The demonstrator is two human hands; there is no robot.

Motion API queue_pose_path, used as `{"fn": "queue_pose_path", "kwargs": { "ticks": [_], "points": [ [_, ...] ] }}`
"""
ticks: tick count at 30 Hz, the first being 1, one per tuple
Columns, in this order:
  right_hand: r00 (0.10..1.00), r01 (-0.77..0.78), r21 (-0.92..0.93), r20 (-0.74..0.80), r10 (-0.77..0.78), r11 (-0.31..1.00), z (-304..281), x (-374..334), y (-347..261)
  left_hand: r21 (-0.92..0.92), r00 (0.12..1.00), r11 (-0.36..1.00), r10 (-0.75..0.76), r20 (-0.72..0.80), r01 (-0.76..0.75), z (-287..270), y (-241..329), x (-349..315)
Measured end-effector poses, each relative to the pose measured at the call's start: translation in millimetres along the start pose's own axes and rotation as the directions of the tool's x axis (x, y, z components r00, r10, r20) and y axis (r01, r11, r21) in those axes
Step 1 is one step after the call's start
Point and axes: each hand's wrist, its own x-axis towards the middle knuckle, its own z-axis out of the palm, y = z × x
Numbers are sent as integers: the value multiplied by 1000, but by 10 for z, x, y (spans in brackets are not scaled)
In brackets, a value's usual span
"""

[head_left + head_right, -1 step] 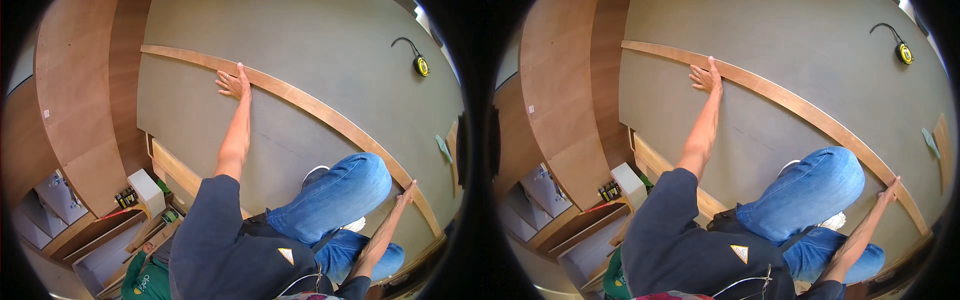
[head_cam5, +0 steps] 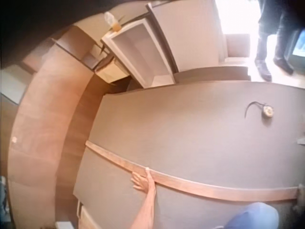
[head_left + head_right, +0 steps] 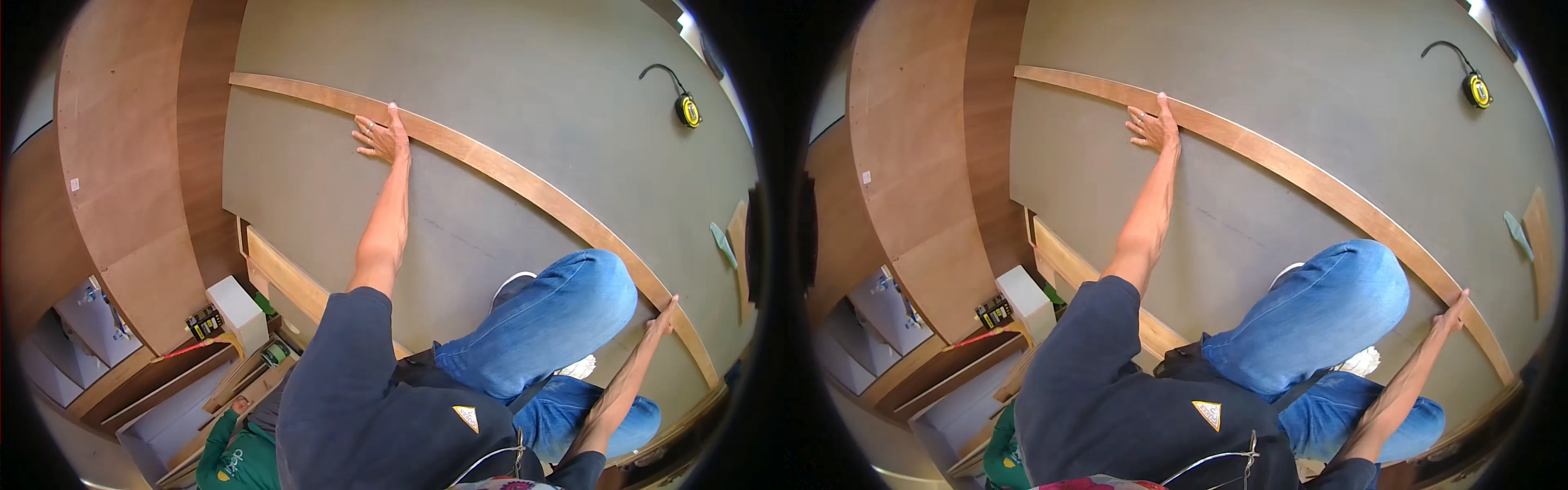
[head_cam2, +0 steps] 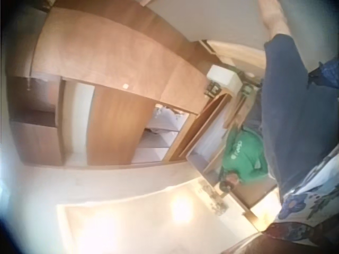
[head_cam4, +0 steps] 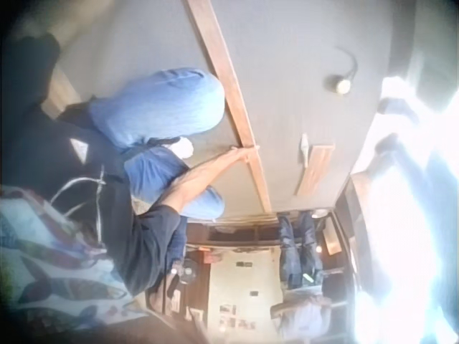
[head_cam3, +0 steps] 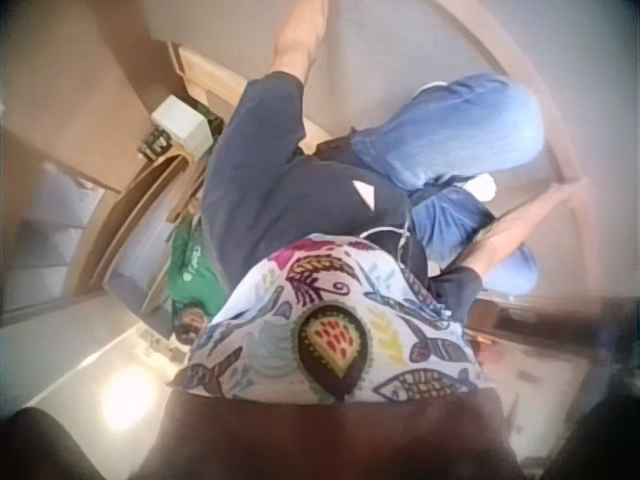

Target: The person uses a knife to cut a section of insulation material against a wood guide, then uses a tape measure and pencil to mark the material for further cuts.

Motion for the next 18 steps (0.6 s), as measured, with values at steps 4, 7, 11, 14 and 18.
{"fn": "queue_pose_path", "kwargs": {
  "ticks": [4,7,11,14,18],
  "points": [
    [998,-21,-16,-60,20,1000,38,104,88,-13,1000,1000,-28,12,28,-116,94,-27],
    [992,4,5,-123,-4,1000,41,179,143,-29,1000,999,-28,10,29,-171,123,-45],
    [1000,9,38,21,-10,999,53,234,141,-29,998,999,11,-61,-13,-84,28,4],
    [844,-272,349,535,48,896,64,151,174,126,987,991,72,-141,-54,33,-103,66],
    [980,158,99,106,-169,982,73,-96,353,245,973,945,227,-25,-215,165,-210,139]
  ]
}}
